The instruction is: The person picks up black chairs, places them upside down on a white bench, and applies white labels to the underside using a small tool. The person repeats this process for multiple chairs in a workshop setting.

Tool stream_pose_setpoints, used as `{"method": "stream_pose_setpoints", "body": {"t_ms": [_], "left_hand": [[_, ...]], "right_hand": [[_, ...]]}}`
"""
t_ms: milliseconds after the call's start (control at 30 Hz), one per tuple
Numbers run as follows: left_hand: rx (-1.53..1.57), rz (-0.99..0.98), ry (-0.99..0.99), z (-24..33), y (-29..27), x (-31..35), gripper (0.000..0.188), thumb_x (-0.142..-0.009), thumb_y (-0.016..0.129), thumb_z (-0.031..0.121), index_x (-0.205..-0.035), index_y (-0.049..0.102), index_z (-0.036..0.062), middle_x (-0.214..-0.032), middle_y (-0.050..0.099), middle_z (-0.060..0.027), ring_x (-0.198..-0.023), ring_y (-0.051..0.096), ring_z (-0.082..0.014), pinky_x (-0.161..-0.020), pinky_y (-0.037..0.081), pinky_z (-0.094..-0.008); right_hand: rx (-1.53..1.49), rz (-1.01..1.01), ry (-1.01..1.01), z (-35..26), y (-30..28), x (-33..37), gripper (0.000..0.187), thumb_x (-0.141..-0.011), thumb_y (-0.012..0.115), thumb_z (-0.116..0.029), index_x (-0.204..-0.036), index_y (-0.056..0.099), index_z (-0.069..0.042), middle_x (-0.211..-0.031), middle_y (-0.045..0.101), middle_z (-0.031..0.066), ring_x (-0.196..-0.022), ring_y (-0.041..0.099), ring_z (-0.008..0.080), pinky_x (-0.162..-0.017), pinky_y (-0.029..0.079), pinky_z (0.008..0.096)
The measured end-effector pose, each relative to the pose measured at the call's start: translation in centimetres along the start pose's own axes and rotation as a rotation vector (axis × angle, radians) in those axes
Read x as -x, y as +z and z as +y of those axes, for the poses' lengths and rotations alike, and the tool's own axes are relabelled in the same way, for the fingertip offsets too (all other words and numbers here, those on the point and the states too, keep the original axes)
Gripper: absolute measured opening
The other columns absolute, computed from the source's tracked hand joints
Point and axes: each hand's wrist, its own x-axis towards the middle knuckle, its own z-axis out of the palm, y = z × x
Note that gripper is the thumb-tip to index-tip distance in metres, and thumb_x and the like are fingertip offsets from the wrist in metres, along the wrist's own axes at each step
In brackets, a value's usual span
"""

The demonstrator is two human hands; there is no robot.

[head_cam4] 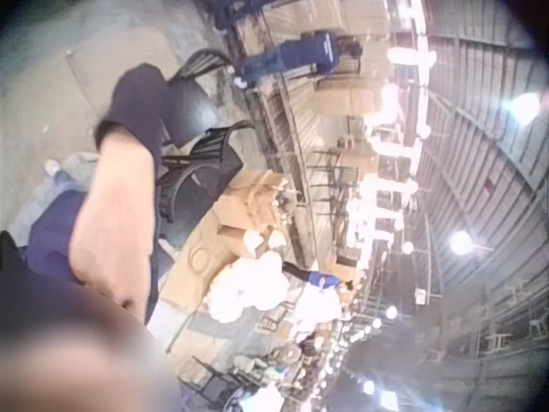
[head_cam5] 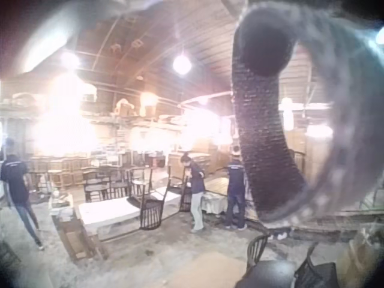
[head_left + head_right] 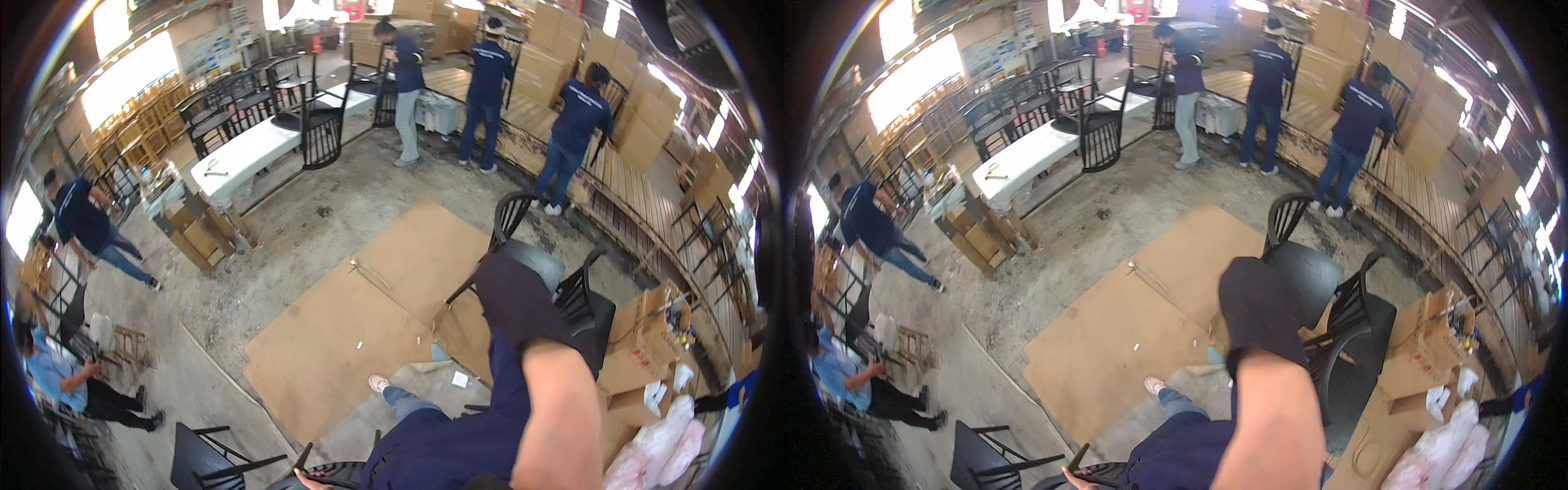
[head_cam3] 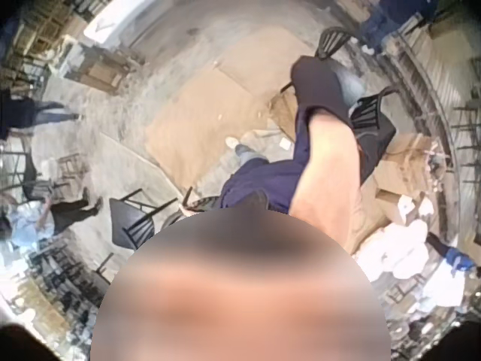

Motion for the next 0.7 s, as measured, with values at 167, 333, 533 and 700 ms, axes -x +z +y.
{"method": "stream_pose_setpoints", "body": {"t_ms": [167,333,533,700], "left_hand": [[-0.073,0.241,-0.127,-0.7,-0.4,5.5,0.046,-0.069,0.067,0.053,-0.066,0.043,0.0139,-0.051,0.038,0.0014,-0.043,0.037,-0.0144,-0.043,0.035,-0.0302],[0.009,0.168,-0.124,-0.6,-0.5,11.9,0.052,-0.073,0.062,0.055,-0.052,0.038,0.0143,-0.047,0.037,-0.0008,-0.041,0.039,-0.0174,-0.043,0.035,-0.0333],[-0.069,0.022,-0.180,0.4,1.1,15.1,0.048,-0.077,0.058,0.049,-0.051,0.047,0.0100,-0.045,0.045,-0.0050,-0.043,0.047,-0.0198,-0.048,0.042,-0.0325],[-0.187,-0.034,-0.149,-1.5,4.0,16.1,0.044,-0.081,0.057,0.041,-0.055,0.053,0.0053,-0.047,0.050,-0.0080,-0.044,0.051,-0.0203,-0.047,0.043,-0.0312]], "right_hand": [[-0.059,0.055,-0.051,5.0,-1.6,5.1,0.010,-0.083,0.048,-0.023,-0.078,0.054,-0.015,-0.073,0.058,-0.0012,-0.070,0.059,0.0100,-0.054,0.042,0.0229],[-0.315,0.106,-0.129,10.0,-3.7,10.6,0.009,-0.084,0.046,-0.021,-0.083,0.051,-0.014,-0.073,0.056,-0.0014,-0.069,0.058,0.0110,-0.054,0.042,0.0229],[-0.450,-0.084,-0.285,15.5,-7.0,16.4,0.008,-0.080,0.049,-0.023,-0.079,0.052,-0.015,-0.074,0.053,-0.0022,-0.067,0.054,0.0141,-0.055,0.041,0.0269],[-0.647,0.011,-0.294,17.9,-7.1,18.8,0.009,-0.078,0.051,-0.021,-0.074,0.051,-0.013,-0.066,0.051,-0.0010,-0.059,0.055,0.0136,-0.045,0.039,0.0278]]}}
